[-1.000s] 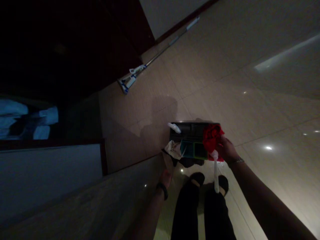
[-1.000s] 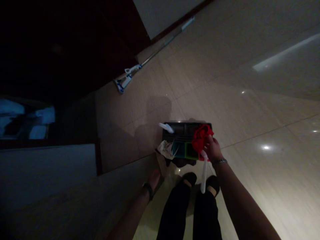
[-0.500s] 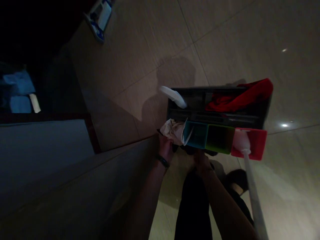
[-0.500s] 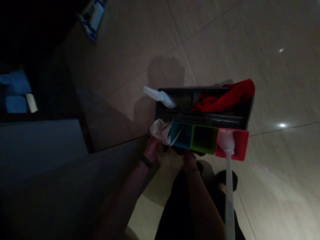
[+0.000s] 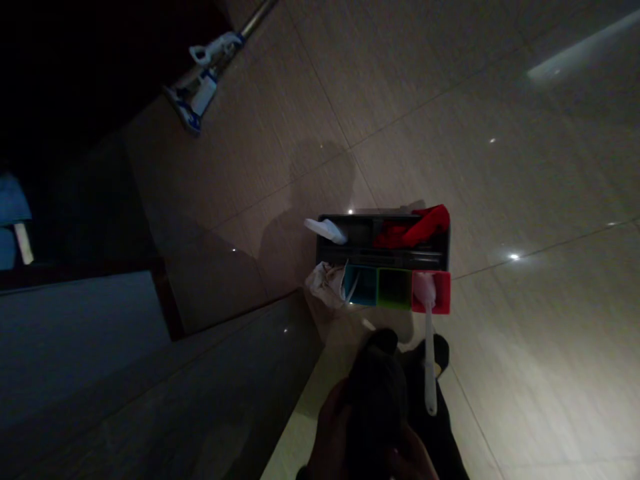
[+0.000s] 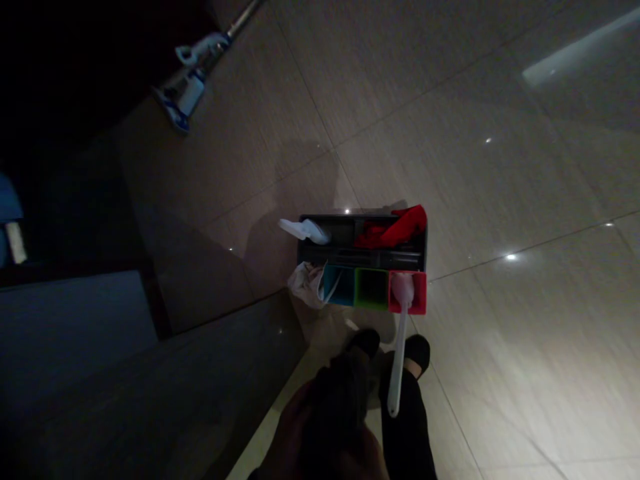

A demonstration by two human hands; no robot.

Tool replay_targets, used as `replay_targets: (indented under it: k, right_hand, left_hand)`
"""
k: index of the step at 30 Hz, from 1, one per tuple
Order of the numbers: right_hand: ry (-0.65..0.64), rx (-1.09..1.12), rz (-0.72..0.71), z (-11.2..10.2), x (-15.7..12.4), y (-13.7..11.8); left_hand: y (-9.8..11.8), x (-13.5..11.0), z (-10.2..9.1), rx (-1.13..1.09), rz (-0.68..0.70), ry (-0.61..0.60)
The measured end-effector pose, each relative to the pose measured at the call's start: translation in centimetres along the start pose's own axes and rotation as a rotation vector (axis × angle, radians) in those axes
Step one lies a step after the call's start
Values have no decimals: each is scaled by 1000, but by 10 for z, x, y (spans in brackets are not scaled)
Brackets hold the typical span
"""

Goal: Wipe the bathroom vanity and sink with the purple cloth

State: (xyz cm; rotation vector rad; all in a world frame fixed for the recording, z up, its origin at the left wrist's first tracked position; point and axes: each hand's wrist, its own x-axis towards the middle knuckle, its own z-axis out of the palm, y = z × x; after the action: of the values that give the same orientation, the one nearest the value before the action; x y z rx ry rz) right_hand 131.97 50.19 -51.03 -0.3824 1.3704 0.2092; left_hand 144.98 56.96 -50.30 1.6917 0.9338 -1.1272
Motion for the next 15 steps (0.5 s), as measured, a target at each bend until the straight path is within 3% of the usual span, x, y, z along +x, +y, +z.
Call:
replay_targets:
  k: [2,4,8,11,15]
  right_hand:
    - [108,94,-155,-1,-7,-16]
    - [94,70,-285,12,2,-39]
    - [45,57,-378,54,56,-90]
    - [78,109,-375,78,114,-116]
    - [137,76,-320,90,168,-128]
  left_hand:
    - [6,-15,-2,61,97,-8]
    - [22,-7,12,104,213,-43]
    - [77,49,72,136,313,-112]
    - [116,92,112,233,422,-14]
    - [128,130,126,329,471,26]
